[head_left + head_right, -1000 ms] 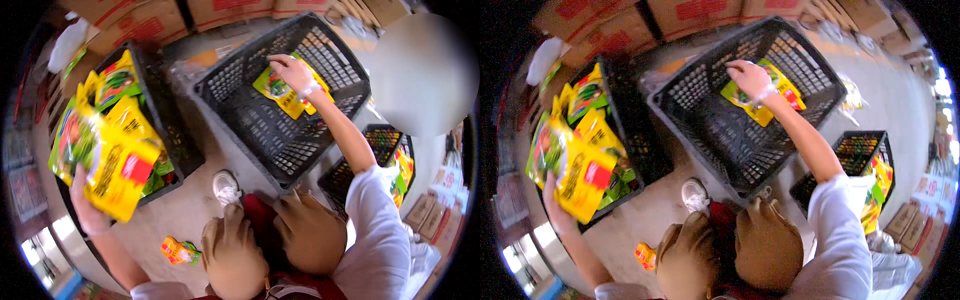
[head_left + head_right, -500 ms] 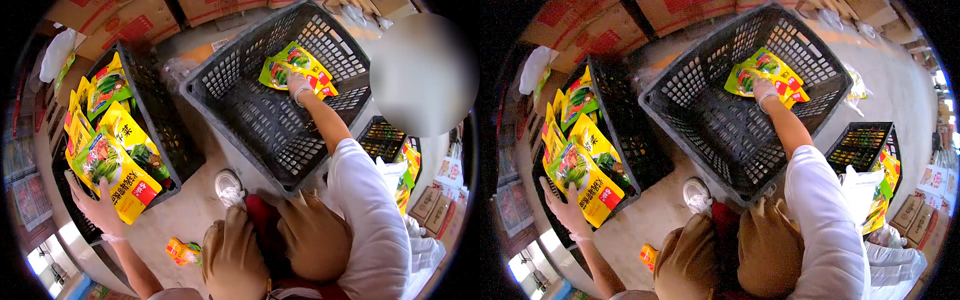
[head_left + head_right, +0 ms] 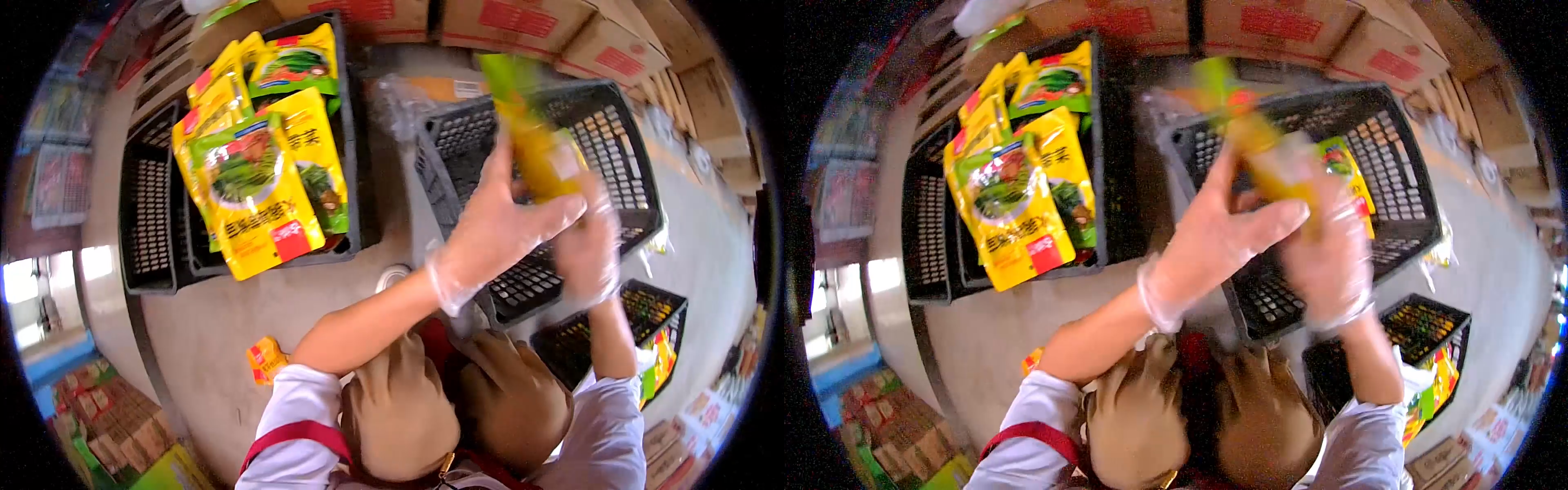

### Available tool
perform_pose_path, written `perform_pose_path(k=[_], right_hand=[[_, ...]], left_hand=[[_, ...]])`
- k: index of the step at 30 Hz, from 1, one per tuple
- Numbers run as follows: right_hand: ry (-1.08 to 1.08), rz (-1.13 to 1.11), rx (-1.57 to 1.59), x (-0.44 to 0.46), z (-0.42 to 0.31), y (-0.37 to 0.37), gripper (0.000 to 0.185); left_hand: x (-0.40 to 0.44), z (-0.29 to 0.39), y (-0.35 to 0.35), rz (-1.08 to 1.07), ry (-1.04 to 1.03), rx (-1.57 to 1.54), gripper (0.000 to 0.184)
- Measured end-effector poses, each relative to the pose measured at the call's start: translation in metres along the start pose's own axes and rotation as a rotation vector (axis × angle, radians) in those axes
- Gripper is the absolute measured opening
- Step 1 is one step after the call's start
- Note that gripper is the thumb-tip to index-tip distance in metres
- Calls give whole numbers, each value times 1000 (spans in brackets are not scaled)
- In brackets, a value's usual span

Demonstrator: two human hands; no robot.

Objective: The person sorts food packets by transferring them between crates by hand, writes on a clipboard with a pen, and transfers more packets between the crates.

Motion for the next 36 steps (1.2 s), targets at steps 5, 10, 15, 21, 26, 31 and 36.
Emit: perform_pose_path(k=[5,10,15,21,26,31,36], right_hand=[[140,-530,442,1,-18,-77,56],[-234,-255,-319,-17,234,-24,38],[-937,-367,-482,-118,425,9,82],[-1009,-692,-785,-160,436,-41,102],[-745,-709,-675,-148,464,-41,92],[-647,-677,-733,-110,432,1,27],[-488,-82,-670,-34,258,82,38]], left_hand=[[-55,40,120,477,13,101,32],[-111,127,209,644,-70,119,38],[-79,178,318,696,-376,1648,38],[-7,188,395,980,-114,1212,56],[-7,196,368,1090,-119,1498,61],[-19,185,246,1091,-326,1714,51],[-13,70,106,216,199,795,56]])
Point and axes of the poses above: each hand's wrist, its own x-axis towards the middle knuckle, its own y-axis out of the back of the hand, z = x × y, the point moved 10 cm from there along x, towards the middle knuckle, and after that the axes turned 15 degrees about y, right-handed, at the moved point
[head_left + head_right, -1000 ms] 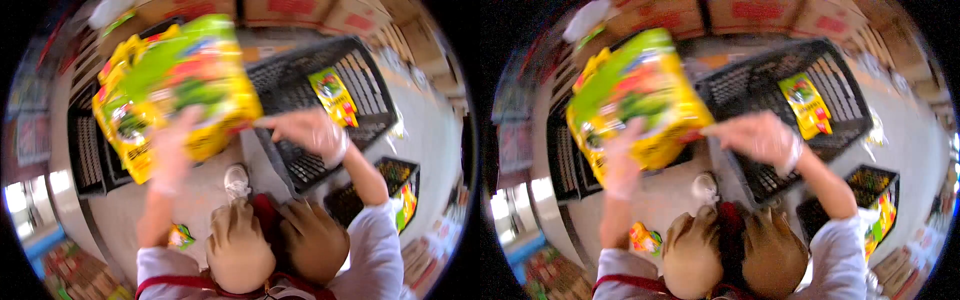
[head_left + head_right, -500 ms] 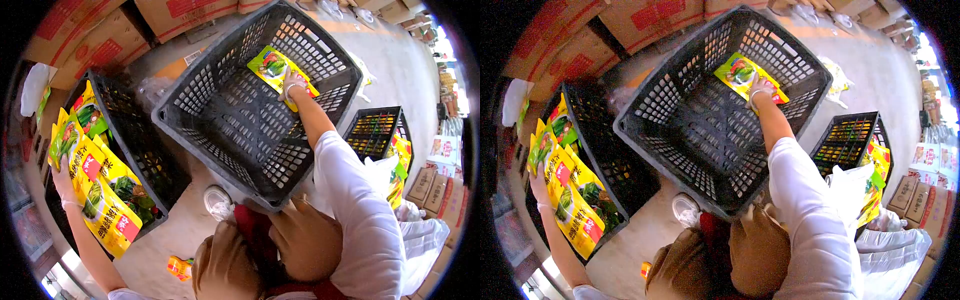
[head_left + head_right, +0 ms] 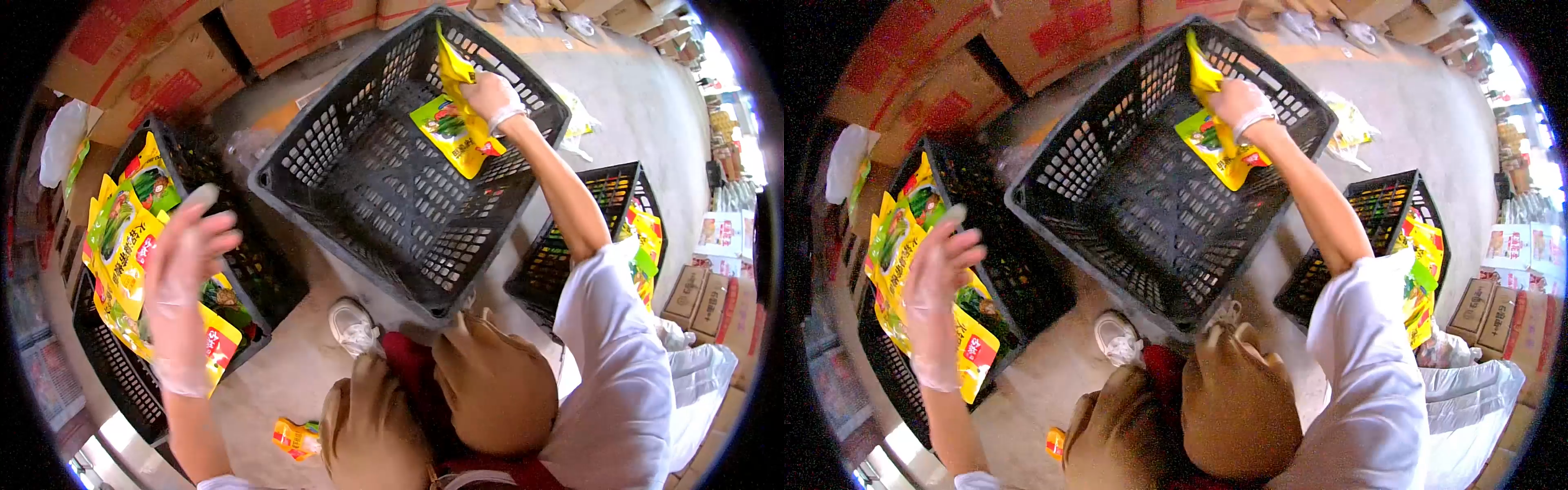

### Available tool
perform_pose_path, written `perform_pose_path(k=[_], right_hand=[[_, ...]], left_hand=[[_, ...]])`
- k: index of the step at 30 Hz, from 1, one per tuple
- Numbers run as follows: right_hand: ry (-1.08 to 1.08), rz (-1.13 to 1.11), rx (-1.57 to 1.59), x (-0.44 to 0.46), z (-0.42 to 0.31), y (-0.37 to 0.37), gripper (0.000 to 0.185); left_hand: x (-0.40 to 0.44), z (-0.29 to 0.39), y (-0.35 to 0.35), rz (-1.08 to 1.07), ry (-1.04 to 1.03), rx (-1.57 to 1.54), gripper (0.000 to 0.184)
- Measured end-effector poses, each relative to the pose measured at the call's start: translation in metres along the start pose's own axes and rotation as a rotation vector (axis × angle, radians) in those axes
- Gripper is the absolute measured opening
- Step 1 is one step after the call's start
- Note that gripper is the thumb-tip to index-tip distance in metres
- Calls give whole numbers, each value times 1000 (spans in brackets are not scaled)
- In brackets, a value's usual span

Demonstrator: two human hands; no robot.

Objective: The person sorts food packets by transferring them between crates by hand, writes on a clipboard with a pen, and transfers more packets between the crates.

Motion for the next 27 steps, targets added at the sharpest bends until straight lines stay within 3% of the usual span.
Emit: perform_pose_path(k=[1,2,3,5,6,8,10,11,12,13,14,16,17,18,19,21,22,25,26,27], right_hand=[[103,111,-52,-8,-34,32,39],[58,35,7,-20,-71,55,27],[316,-77,-95,-35,-135,76,19],[658,116,-130,-69,-222,93,22],[662,-149,98,-75,-249,71,35],[792,5,497,-82,-272,74,44],[824,-108,1059,-67,-264,64,46],[644,-172,1110,-41,-234,29,42],[443,-325,923,-21,-199,-6,38],[501,-126,593,3,-160,-29,43],[323,-231,349,16,-107,-82,54],[33,-624,153,-4,-16,-173,67],[-104,-623,35,-22,24,-192,84],[-356,-571,-45,-38,64,-203,112],[-497,-696,-62,-57,72,-200,130],[-558,-767,-233,-66,108,-237,131],[-499,-781,-230,-67,97,-224,96],[-465,-667,-251,-61,108,-230,78],[-445,-655,-273,-57,97,-224,73],[-349,-493,-270,-48,109,-236,70]], left_hand=[[-3,12,-26,-14,-110,-79,58],[-5,24,-51,-38,-217,-156,60],[1,26,-70,-31,-166,-247,61],[9,40,-98,-92,-76,-502,54],[17,47,-99,-74,-156,-546,45],[19,23,-72,75,9,-625,39],[8,16,-36,50,-19,-703,38],[2,12,-7,127,-41,-687,38],[-7,5,26,220,-57,-668,38],[-9,-8,57,234,-18,-679,38],[-7,-21,89,243,15,-692,38],[-1,-38,137,174,65,-518,39],[13,-62,176,215,87,-382,38],[42,-124,284,382,44,561,37],[49,-155,310,526,144,414,36],[44,-174,330,684,254,265,36],[44,-172,319,665,293,341,35],[46,-180,331,785,303,543,43],[29,-149,283,794,285,354,46],[34,-160,299,820,277,395,49]])
Point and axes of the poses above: each hand's wrist, its own x-axis towards the middle knuckle, its own y-axis out of the back of the hand, z = x × y, the point moved 10 cm from there along x, towards the middle knuckle, and after that the axes turned 15 degrees about y, right-handed, at the moved point
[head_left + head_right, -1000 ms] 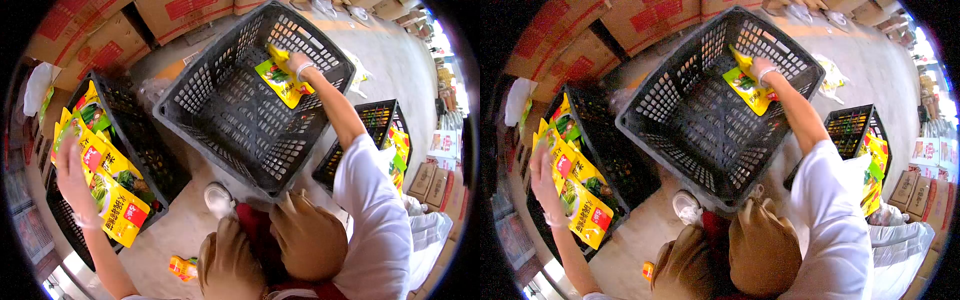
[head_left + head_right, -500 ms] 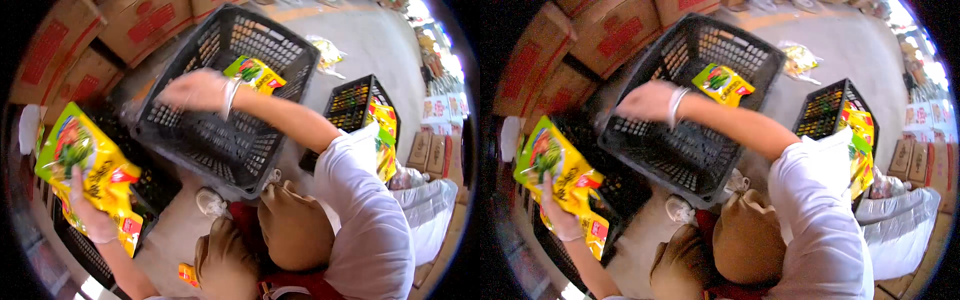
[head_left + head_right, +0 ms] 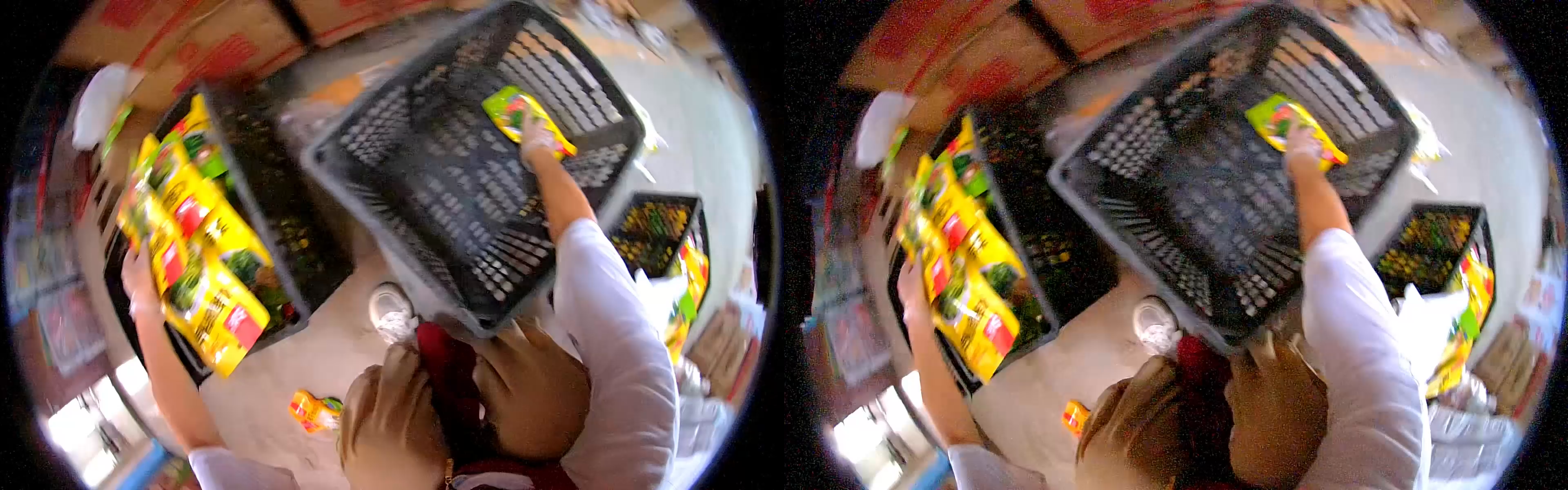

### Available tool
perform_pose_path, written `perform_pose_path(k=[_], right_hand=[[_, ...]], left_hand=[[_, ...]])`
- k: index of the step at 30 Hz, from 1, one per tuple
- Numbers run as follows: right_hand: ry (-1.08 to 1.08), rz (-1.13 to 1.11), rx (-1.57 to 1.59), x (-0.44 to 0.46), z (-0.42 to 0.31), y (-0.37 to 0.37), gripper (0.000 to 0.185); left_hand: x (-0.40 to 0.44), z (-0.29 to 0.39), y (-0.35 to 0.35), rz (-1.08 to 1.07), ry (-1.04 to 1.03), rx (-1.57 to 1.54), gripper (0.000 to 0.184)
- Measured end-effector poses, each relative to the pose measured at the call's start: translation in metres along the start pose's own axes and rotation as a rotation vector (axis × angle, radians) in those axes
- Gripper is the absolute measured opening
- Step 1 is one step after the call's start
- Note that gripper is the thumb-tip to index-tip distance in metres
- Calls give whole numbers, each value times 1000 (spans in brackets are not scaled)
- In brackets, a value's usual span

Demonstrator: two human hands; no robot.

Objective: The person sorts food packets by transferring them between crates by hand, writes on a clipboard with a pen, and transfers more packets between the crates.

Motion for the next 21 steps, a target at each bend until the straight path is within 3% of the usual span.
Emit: perform_pose_path(k=[1,2,3,4,5,6,7,9,11,12,13,14,15,16,17,18,19,20,21], right_hand=[[91,146,86,15,6,-9,66],[170,215,175,16,4,2,52],[198,122,156,21,5,6,35],[130,145,164,25,18,11,28],[92,189,153,44,36,6,28],[66,60,238,43,35,20,26],[70,-49,282,69,55,3,25],[101,-116,516,44,53,54,25],[348,49,604,-27,16,136,19],[476,122,638,-67,-4,178,17],[618,282,681,-105,-27,213,15],[619,355,750,-177,-76,266,17],[557,280,869,-221,-109,286,27],[621,190,1064,-252,-143,290,33],[830,294,948,-277,-181,302,37],[1039,285,1055,-315,-228,312,44],[1253,239,1166,-356,-273,321,52],[1452,452,509,-388,-300,322,70],[1432,317,659,-390,-312,308,82]], left_hand=[[-9,9,10,149,-2,166,50],[-28,25,5,66,-13,20,49],[-34,24,14,172,30,52,46],[-22,16,8,67,-21,-170,46],[-31,21,13,104,-86,-193,42],[-64,50,33,326,-174,15,37],[-111,82,53,731,-328,256,31],[-147,102,56,528,-402,-44,31],[-188,112,10,-126,-239,-433,30],[-215,126,-29,-545,-320,-729,32],[-238,130,-59,-704,-296,-777,35],[-261,141,-77,-711,-368,-693,48],[-287,153,-90,-842,-270,-760,63],[-307,170,-87,-808,-313,-847,67],[-321,185,-84,-774,-355,-931,70],[-325,191,-104,-767,-351,-949,72],[-313,186,-105,-758,-178,-974,63],[-304,179,-105,-742,-2,-1009,54],[-285,159,-104,-816,122,-1212,57]])
Point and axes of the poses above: each hand's wrist, its own x-axis towards the middle knuckle, its own y-axis out of the back of the hand, z = x × y, the point moved 10 cm from there along x, towards the middle knuckle, and after that the axes turned 15 degrees about y, right-handed, at the moved point
